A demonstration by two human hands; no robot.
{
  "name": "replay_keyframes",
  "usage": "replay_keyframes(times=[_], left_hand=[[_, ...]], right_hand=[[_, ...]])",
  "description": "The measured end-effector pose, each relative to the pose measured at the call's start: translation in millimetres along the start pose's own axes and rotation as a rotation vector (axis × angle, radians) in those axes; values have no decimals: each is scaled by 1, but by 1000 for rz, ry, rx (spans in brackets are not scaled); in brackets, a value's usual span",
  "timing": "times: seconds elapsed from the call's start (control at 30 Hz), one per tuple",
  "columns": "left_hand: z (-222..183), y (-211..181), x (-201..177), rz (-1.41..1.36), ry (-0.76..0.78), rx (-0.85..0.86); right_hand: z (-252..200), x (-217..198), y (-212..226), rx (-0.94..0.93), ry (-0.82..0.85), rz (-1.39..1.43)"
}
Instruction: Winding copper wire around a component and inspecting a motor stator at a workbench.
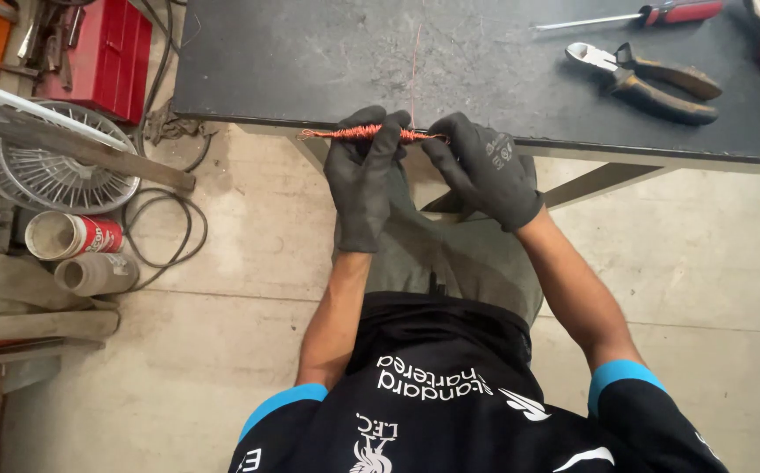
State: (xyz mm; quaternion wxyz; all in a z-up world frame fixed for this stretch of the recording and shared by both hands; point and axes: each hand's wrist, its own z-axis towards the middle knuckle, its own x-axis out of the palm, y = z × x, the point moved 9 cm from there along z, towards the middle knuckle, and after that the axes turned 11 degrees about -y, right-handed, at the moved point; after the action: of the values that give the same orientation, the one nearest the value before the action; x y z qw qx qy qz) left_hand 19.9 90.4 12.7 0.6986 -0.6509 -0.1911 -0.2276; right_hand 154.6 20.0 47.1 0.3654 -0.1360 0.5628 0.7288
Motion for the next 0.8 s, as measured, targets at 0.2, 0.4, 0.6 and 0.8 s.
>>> replay_keyframes(times=[0.2,0.4,0.6,0.8], left_hand=[[7,14,-9,-66,-183,-40],[-2,-1,9,-175,-16,25],[10,12,-4,-36,-151,-52],[22,19,2,-55,-199,-172]], right_hand=[[2,2,-6,-227,-90,-213],[5,-8,5,-75,-46,69],[11,-8,-6,-176,-107,-85],[16,-13,14,-368,-80,-268]])
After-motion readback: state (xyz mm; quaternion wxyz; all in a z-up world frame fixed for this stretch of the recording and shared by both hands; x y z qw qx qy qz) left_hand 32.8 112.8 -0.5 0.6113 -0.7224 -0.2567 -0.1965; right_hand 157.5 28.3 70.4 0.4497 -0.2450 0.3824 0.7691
